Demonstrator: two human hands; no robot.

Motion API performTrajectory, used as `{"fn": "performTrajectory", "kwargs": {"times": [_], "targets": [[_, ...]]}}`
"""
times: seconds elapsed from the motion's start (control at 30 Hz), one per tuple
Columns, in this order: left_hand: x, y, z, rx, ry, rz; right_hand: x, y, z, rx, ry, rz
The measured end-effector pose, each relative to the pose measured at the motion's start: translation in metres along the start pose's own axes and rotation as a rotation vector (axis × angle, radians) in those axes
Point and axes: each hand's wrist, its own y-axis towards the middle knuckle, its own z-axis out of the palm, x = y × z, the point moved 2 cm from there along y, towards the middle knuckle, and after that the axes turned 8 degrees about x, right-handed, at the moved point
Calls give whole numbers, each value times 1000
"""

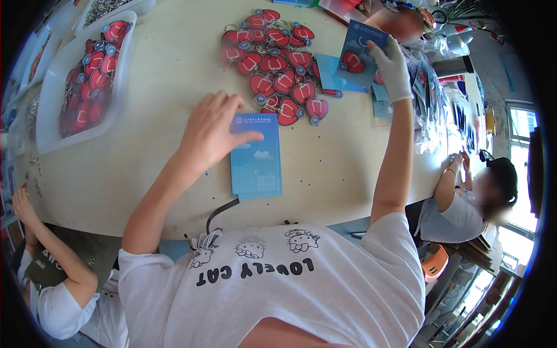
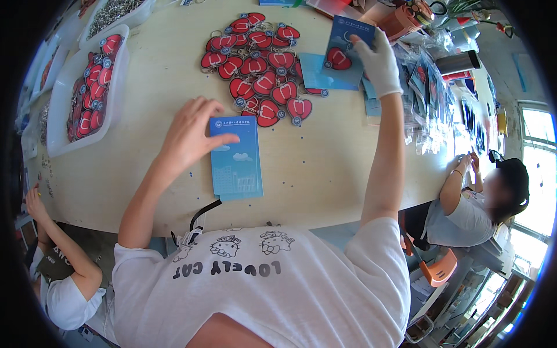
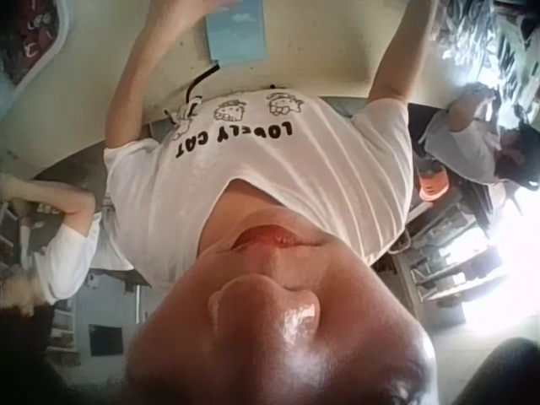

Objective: The person assembles heart-shaped keychains by attaching them to blue cardboard backing cards. They pick up a keychain and a card, thread the metal ring through a hole in the card, and place the finished unit on a growing pile. The process is repeated continuously throughout the clip.

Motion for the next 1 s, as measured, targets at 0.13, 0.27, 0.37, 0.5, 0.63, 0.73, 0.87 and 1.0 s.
{"fn": "performTrajectory", "kwargs": {"times": [0.13, 0.27, 0.37, 0.5, 0.63, 0.73, 0.87, 1.0], "targets": [[0, -5, 8, 32, -158, -63, 45, -34, 33, -154, -437, -441], [0, -7, 8, -164, -301, -32, 66, -91, 62, 318, -376, -403], [10, -10, 12, -60, -363, -82, 63, -116, 77, 287, -390, -287], [11, -12, 18, -107, -785, -190, 60, -127, 75, 272, -355, -244], [18, -9, 15, -7, -1079, -190, 62, -128, 75, 265, -270, -112], [20, -10, 11, 21, -1072, -217, 55, -128, 76, 240, -197, -67], [17, -14, 4, 26, -913, -216, 52, -124, 68, 319, -96, 15], [17, -17, 1, -54, -986, -146, 41, -121, 56, 309, 367, 210]]}}
